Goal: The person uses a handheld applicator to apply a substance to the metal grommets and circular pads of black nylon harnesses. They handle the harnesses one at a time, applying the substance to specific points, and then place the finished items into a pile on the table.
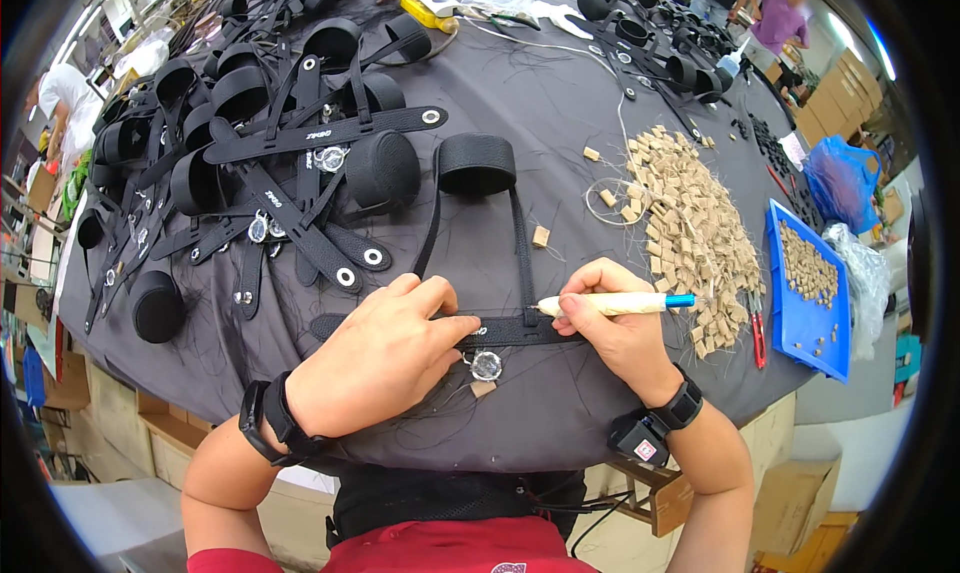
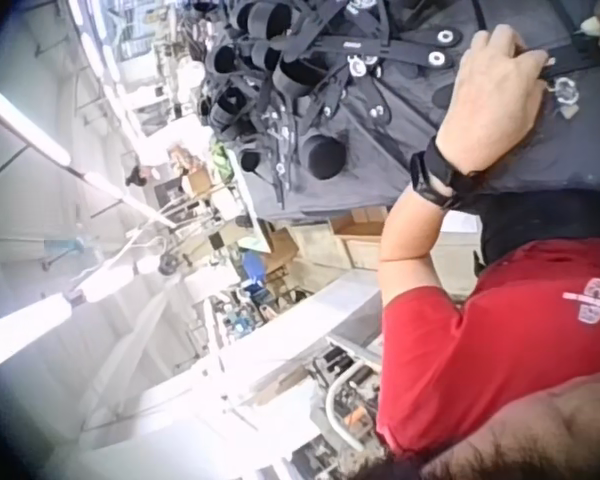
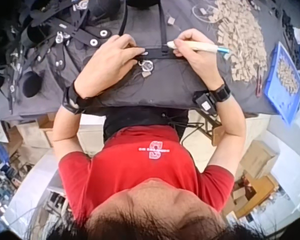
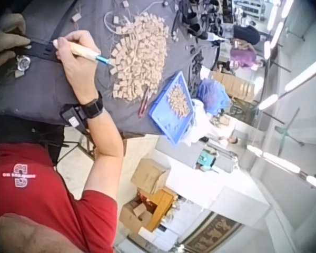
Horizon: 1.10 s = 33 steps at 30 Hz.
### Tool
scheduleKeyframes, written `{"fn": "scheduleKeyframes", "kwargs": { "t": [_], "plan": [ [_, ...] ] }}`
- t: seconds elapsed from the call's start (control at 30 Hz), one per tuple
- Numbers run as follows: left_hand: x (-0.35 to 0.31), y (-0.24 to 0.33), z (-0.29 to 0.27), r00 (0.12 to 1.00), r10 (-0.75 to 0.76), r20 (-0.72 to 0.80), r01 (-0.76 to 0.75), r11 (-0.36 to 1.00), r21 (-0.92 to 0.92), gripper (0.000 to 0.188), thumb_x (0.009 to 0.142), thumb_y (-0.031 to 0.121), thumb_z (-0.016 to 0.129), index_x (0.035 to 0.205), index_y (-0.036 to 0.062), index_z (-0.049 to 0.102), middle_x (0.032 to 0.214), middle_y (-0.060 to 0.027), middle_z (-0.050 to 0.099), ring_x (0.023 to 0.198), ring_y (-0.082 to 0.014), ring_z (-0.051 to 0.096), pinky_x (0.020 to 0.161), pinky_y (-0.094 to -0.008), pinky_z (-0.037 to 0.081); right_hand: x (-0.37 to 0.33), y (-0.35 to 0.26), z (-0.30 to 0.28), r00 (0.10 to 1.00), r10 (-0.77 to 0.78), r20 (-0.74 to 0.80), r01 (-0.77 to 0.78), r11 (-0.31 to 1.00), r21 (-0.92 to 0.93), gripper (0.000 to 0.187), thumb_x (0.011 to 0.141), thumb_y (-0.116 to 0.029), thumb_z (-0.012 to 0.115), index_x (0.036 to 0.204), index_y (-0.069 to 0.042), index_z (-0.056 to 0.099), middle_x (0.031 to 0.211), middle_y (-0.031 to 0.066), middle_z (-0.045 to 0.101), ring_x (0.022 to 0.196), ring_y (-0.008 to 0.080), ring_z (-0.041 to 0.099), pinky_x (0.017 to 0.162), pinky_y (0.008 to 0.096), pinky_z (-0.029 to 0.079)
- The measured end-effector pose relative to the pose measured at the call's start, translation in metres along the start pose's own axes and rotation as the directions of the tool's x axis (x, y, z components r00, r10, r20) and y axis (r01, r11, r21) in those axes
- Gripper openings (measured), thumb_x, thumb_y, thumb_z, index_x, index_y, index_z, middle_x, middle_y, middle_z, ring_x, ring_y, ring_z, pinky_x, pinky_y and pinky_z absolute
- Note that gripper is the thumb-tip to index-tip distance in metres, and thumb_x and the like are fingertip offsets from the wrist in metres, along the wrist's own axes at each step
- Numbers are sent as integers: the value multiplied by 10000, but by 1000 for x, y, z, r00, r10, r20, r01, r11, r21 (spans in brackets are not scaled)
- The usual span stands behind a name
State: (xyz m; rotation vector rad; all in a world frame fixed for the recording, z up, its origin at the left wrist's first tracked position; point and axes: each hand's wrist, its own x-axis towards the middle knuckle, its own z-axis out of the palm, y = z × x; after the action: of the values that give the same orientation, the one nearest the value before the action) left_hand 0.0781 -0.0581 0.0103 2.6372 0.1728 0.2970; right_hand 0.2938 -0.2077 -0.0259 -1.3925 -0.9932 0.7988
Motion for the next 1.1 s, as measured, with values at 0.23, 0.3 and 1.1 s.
{"fn": "scheduleKeyframes", "kwargs": {
  "t": [0.23,0.3,1.1],
  "plan": [
    [-1,-1,0,1000,-9,11,9,1000,3,322,767,62,726,1083,16,693,975,-92,568,888,-257,538,828,-341,466,0,-1,2,1000,9,-8,-9,1000,-27,134,907,-92,688,897,14,608,753,52,673,657,55,614,580,193,488],
    [-1,-1,1,1000,-8,4,8,1000,5,322,766,62,727,1083,17,693,970,-92,567,885,-256,538,825,-341,466,1,-1,2,1000,5,-6,-5,999,-36,133,904,-90,690,898,14,609,752,52,673,657,54,613,579,192,485],
    [-44,-30,-46,954,-276,-119,256,953,-159,165,806,-21,655,962,27,679,925,-81,588,774,-216,626,673,-302,498,-1,-23,-18,954,-158,-256,223,942,250,135,980,-129,537,912,-12,543,773,120,652,590,161,657,511,276,555]
  ]
}}
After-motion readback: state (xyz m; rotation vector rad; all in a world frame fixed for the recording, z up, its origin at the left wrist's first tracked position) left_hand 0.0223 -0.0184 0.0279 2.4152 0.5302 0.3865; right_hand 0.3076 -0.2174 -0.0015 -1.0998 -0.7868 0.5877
